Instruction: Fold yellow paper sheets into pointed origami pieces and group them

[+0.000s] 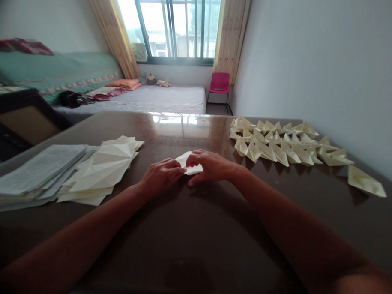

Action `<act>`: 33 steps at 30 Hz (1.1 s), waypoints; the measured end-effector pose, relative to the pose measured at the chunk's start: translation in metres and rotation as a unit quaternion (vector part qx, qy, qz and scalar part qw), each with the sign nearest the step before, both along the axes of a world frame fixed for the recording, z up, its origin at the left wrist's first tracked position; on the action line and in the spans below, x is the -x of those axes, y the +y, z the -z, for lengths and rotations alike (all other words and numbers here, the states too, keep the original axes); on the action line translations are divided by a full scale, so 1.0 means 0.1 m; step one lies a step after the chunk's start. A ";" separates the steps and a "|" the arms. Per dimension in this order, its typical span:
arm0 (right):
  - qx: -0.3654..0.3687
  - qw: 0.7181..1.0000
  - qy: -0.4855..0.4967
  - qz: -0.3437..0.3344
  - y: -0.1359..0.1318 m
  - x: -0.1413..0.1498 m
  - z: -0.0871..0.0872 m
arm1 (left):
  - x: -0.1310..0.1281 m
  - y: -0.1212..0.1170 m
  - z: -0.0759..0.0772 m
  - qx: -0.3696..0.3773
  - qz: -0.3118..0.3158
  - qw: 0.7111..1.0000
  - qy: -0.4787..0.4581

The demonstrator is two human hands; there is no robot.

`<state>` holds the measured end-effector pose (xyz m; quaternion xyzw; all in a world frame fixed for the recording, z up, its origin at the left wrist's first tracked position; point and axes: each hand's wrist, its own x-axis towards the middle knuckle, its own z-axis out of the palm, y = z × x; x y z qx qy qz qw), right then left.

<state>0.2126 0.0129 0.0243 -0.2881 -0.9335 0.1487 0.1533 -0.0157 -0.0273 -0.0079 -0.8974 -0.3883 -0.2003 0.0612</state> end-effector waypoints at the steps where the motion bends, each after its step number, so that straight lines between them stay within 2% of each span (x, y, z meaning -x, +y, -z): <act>1: -0.010 0.999 -0.026 -0.016 -0.04 0.02 0.00 | 0.00 0.00 0.00 0.012 0.007 1.000 0.005; 3: -0.011 0.998 -0.054 -0.027 -0.07 0.04 0.02 | 0.02 0.00 -0.02 0.038 0.020 0.999 0.021; 9: 0.120 0.990 -0.011 -0.069 0.04 -0.04 0.13 | 0.16 0.02 -0.15 0.075 0.028 0.994 0.076; 13: 0.167 0.985 0.013 -0.030 0.10 -0.08 0.16 | 0.17 0.00 -0.20 0.084 0.030 0.992 0.093; 16: 0.157 0.988 -0.002 0.018 0.10 -0.06 0.17 | 0.16 0.00 -0.19 0.084 0.027 0.991 0.096; 23: 0.060 0.981 -0.084 0.163 0.04 0.05 0.19 | 0.16 0.01 -0.18 0.084 0.023 0.991 0.098; 28: 0.000 0.963 -0.154 0.222 -0.02 0.10 0.19 | 0.14 -0.02 -0.20 0.087 0.016 0.991 0.097; 33: -0.024 0.955 -0.179 0.234 -0.05 0.12 0.19 | 0.14 -0.03 -0.21 0.087 0.013 0.992 0.089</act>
